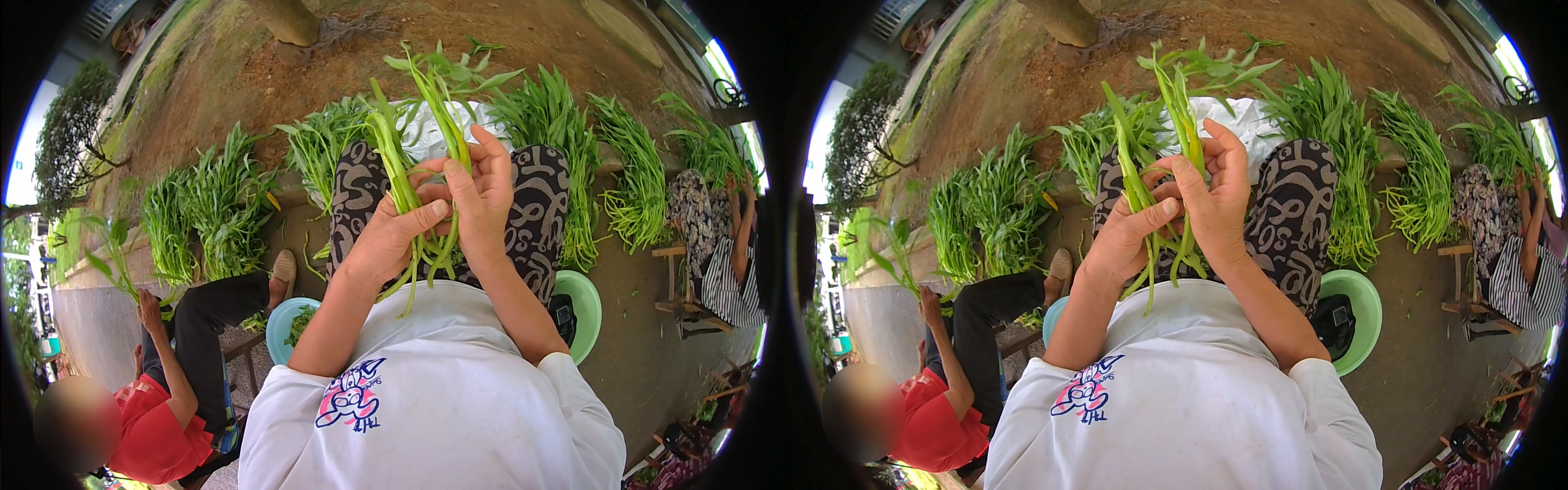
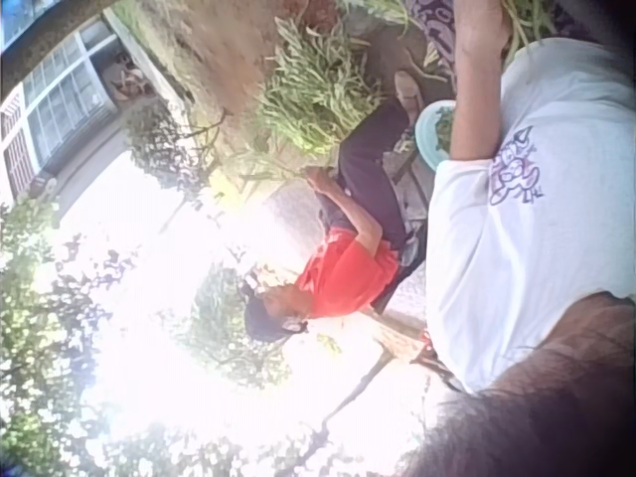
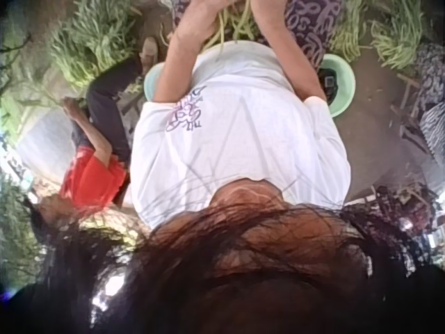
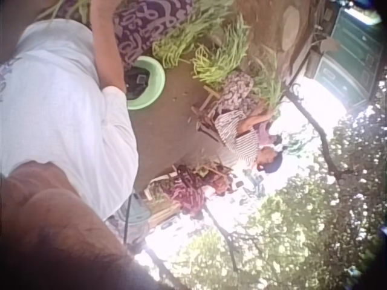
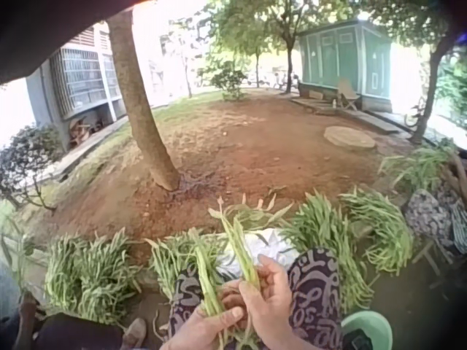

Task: The person picks through a bundle of green leafy vegetables by hand, removing unwanted leaves and stems, then places the cleaned stems into a container.

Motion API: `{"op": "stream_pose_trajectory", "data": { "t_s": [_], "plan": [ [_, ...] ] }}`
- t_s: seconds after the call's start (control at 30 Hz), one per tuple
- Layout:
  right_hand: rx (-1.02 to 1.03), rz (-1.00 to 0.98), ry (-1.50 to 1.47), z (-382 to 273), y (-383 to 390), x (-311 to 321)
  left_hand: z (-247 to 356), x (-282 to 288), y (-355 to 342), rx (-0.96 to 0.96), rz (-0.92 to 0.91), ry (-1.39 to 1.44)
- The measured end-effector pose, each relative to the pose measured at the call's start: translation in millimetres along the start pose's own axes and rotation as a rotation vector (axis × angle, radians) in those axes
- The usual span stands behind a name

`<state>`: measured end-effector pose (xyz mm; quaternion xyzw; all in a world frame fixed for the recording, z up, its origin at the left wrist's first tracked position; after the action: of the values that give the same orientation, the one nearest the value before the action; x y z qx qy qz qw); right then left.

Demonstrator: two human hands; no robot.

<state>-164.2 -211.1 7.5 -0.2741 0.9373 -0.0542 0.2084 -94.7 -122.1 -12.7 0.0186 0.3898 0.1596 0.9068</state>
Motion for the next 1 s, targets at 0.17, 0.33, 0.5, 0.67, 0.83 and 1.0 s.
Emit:
{"op": "stream_pose_trajectory", "data": {
  "t_s": [0.17,0.33,0.5,0.67,0.83,1.0],
  "plan": [
    [-0.005,-0.014,0.093,12.5,1.6,5.9,-8.7,-5.8,2.2,-0.003,0.047,-0.013],
    [-0.075,-0.033,0.025,8.2,7.3,2.0,-6.5,-4.8,7.9,0.032,0.058,-0.037],
    [-0.041,-0.19,0.102,17.5,14.7,4.8,-3.6,-1.4,9.5,-0.018,0.11,-0.045],
    [-0.061,-0.219,0.167,10.1,21.7,1.3,1.6,-0.9,10.7,-0.066,0.059,0.004],
    [0.377,-0.211,0.626,-9.5,25.1,9.2,6.8,11.1,8.4,-0.109,0.069,0.02],
    [0.045,-0.307,0.517,-4.2,35.9,4.1,8.2,20.6,2.0,-0.155,0.118,0.078]
  ]
}}
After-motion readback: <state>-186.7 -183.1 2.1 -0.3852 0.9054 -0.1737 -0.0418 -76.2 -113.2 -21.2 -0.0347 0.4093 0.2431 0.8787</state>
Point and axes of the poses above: each hand's wrist, its own y-axis away from the middle knuckle, its own x-axis out of the back of the hand, z = x × y, the point moved 5 cm from there along -y, towards the middle knuckle, and after that the axes turned 2 degrees about z, right-handed, at the moved point
